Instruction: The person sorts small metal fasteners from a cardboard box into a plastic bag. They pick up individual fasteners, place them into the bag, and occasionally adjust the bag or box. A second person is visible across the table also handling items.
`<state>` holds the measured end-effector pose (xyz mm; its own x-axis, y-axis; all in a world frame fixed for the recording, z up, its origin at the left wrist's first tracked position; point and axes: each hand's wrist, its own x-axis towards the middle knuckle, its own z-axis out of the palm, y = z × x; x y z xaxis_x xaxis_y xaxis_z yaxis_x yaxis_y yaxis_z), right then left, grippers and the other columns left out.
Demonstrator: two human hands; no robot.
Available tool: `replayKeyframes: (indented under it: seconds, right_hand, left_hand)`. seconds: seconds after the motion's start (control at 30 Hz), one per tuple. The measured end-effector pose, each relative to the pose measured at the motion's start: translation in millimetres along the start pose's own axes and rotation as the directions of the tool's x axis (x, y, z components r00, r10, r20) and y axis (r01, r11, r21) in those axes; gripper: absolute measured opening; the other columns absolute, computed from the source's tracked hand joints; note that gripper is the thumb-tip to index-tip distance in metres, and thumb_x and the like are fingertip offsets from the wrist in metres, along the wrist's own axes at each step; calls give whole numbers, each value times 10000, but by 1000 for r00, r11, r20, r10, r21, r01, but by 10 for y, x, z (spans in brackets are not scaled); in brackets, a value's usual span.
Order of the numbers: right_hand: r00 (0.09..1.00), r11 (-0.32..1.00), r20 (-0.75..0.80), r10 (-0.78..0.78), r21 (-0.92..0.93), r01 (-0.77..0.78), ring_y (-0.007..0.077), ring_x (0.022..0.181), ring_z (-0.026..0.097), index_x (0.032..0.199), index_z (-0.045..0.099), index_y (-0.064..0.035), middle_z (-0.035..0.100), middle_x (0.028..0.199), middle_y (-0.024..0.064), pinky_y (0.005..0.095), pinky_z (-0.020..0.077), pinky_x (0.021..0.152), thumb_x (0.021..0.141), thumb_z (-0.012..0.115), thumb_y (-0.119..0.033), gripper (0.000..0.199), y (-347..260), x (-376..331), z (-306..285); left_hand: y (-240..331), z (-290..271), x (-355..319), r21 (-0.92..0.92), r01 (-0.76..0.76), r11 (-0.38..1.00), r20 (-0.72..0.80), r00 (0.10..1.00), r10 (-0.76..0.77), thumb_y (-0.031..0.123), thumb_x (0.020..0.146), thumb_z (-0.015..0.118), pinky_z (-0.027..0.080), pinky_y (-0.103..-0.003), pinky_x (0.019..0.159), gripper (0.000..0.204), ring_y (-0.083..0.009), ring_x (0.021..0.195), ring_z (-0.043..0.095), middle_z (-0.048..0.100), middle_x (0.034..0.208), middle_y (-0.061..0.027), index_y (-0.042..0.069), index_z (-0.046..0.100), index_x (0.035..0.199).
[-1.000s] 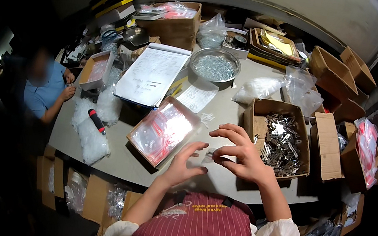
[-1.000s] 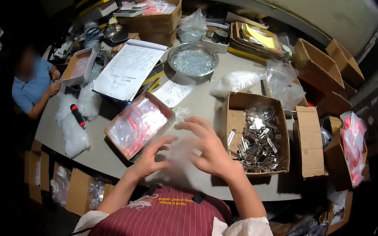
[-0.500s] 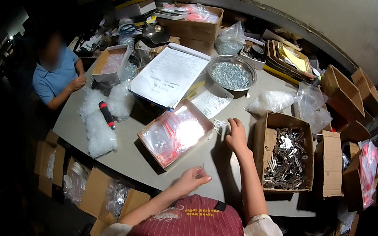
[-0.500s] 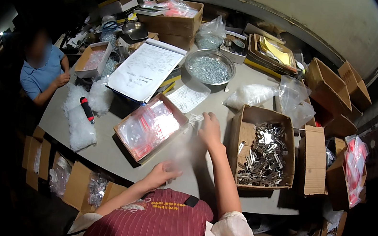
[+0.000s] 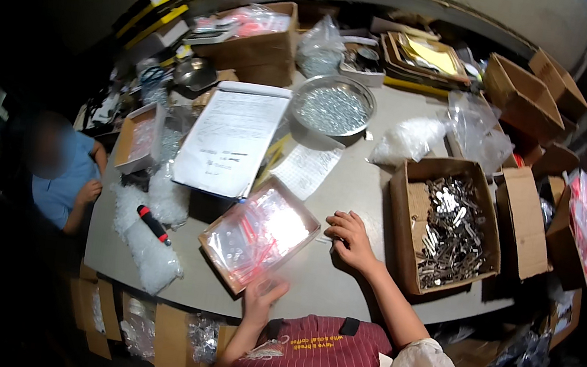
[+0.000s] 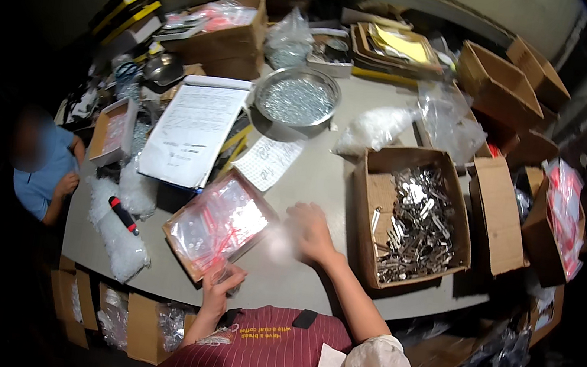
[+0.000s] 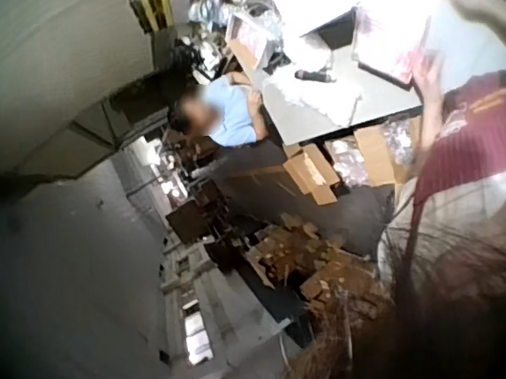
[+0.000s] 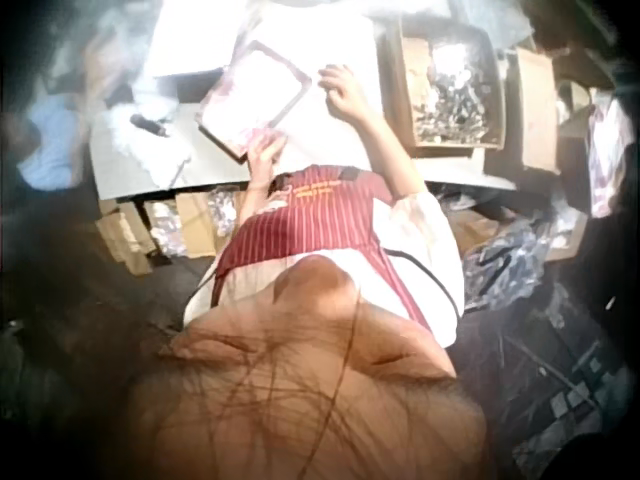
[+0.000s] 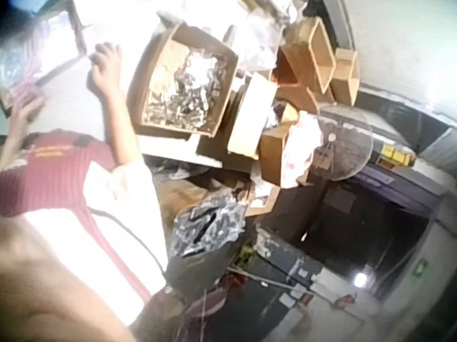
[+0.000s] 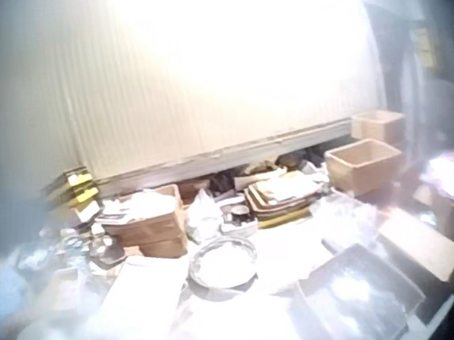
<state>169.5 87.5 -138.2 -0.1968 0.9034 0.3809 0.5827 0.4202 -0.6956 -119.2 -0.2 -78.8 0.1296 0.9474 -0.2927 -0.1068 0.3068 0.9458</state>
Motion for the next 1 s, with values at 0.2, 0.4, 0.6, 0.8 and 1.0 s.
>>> replayKeyframes:
  seconds: [0.2,0.4,0.6,0.8,1.0]
  right_hand:
    - [932,809,-146,331,552,-201,286,1224,603,1065,718,-38,707,1211,108,456,328,1153,750,623,-95,334,-187,-221,-57]
    - [996,998,-63,59,4,-59,368,1134,602,1058,723,-26,694,1160,168,463,464,972,797,544,1,317,-178,643,79]
    - [963,982,-201,180,94,-164,382,1157,590,1049,714,-26,651,1248,180,453,461,1005,773,547,12,325,224,879,260]
    - [967,938,97,237,-282,-201,404,1069,587,1011,657,-35,602,1227,197,468,487,938,762,621,-39,251,-333,178,-383]
    - [958,890,123,259,-416,-187,385,942,590,994,588,-67,558,1014,166,479,503,783,807,629,-125,200,-607,-268,-374]
  left_hand:
    - [100,-131,-238,144,-74,987,2,997,74,53,833,698,451,-305,806,104,-168,852,602,689,926,-121,11,603,836]
    - [-56,-144,46,191,48,980,69,996,-62,82,850,707,458,-315,850,141,-183,872,601,662,909,-116,26,579,835]
    - [-245,206,368,265,-36,964,143,990,-2,68,892,752,497,-269,784,136,-118,846,615,664,897,-32,23,627,924]
    - [-102,737,666,153,-2,988,162,987,-23,79,923,729,482,-271,788,167,-99,814,581,619,858,-16,31,580,865]
    - [-14,774,583,166,39,985,160,985,-66,88,920,731,451,-239,726,170,-56,765,537,583,781,19,34,582,858]
